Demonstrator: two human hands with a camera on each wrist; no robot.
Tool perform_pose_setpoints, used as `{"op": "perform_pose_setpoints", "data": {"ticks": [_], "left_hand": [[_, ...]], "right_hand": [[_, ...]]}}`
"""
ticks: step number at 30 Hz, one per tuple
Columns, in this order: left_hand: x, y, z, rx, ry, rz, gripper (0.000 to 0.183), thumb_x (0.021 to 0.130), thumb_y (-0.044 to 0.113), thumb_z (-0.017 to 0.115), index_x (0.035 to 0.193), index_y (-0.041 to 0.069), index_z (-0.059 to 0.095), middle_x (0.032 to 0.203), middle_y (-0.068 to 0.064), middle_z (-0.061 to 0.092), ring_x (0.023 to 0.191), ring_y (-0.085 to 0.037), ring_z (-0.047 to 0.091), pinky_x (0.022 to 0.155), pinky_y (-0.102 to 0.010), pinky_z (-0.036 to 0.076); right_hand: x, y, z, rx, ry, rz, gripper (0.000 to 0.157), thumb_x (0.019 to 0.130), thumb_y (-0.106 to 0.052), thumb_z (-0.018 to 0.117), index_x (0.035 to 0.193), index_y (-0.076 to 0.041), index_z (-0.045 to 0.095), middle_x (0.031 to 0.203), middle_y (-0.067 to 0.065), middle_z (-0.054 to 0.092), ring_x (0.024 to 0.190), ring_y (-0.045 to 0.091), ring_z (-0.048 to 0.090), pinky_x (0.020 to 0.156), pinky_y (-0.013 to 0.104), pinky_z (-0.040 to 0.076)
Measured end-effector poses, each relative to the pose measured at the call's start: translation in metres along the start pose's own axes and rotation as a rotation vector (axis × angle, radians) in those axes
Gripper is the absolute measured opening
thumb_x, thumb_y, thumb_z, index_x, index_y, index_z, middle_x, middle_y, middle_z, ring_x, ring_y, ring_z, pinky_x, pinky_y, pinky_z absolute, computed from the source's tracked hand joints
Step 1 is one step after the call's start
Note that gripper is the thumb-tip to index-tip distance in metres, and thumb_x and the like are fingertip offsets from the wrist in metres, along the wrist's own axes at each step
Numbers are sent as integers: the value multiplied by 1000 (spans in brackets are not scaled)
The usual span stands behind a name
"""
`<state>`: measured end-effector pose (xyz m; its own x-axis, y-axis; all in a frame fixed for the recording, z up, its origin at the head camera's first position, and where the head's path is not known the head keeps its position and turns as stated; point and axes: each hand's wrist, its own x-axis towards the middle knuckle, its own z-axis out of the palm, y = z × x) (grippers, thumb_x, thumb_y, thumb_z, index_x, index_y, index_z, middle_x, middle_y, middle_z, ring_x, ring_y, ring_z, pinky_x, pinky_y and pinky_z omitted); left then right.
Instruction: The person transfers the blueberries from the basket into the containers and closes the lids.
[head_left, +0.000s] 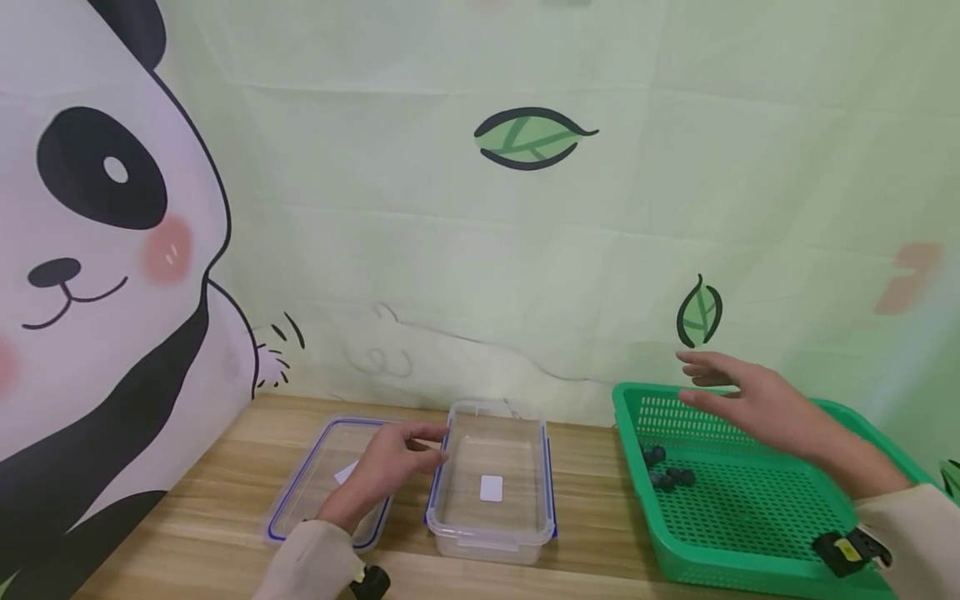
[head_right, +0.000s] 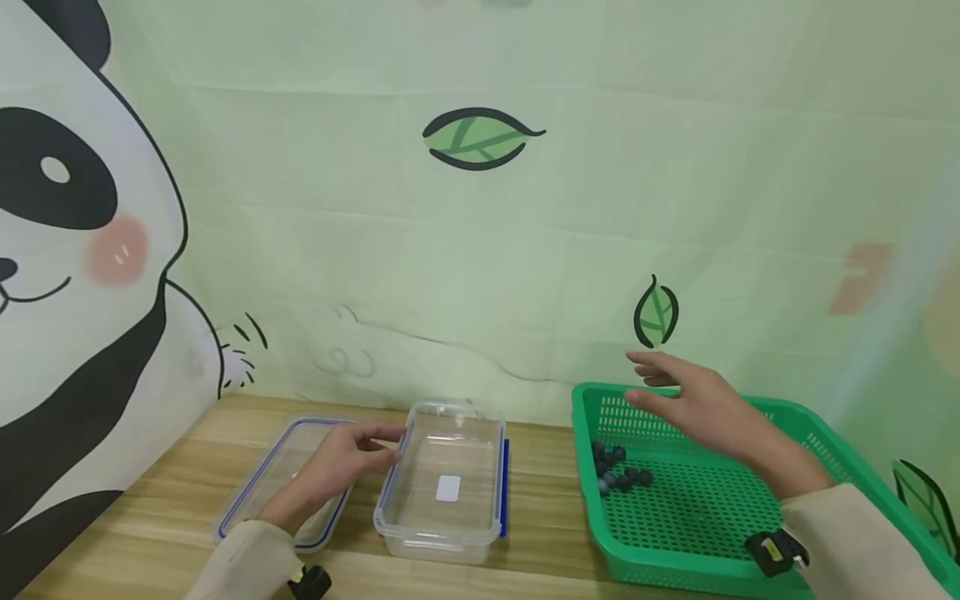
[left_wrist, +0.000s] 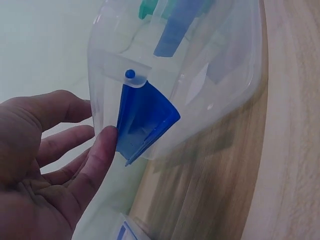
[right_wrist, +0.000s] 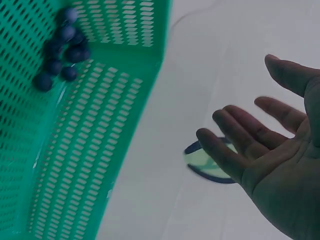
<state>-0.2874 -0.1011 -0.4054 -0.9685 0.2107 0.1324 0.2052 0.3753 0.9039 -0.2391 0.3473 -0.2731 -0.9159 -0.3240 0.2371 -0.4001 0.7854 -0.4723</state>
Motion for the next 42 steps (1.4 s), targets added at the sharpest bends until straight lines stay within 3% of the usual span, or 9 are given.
{"op": "perform_pose_setpoints", "data": {"ticks": [7,15,23,35,42], "left_hand": [[2,-2,2,-54,-19,-15,39,92,4,79,129,-5,71,117,-15,75,90,-24,74,80,-39,64],[3,-2,3,-116,-17,-25,41,92,-1,78,130,-9,68,115,-18,73,90,-24,73,78,-37,65],[5,-4,4,-124,-5,-33,42,92,-1,79,132,-8,68,111,-15,72,86,-22,72,77,-39,65],[2,-2,4,-129,4,-37,43,90,-3,79,131,-8,69,108,-16,70,86,-21,70,77,-38,65],[3,-1,5,-123,9,-30,43,89,-4,80,131,-7,69,108,-17,71,85,-22,71,76,-38,65]], "right_hand": [[1,25,3,-23,-18,-39,50,103,-23,73,146,0,60,136,23,67,121,41,66,95,60,56],[3,49,6,5,-28,-6,39,100,-22,77,132,-1,70,123,11,74,109,26,70,88,32,57],[8,69,5,38,-72,49,36,101,-24,76,129,-2,73,118,8,75,110,27,68,85,34,58],[17,103,19,161,-267,46,34,101,-16,74,126,6,71,121,18,73,106,25,71,84,33,60],[18,115,28,206,-320,89,30,98,-13,76,122,5,72,118,17,73,105,27,70,86,41,62]]}}
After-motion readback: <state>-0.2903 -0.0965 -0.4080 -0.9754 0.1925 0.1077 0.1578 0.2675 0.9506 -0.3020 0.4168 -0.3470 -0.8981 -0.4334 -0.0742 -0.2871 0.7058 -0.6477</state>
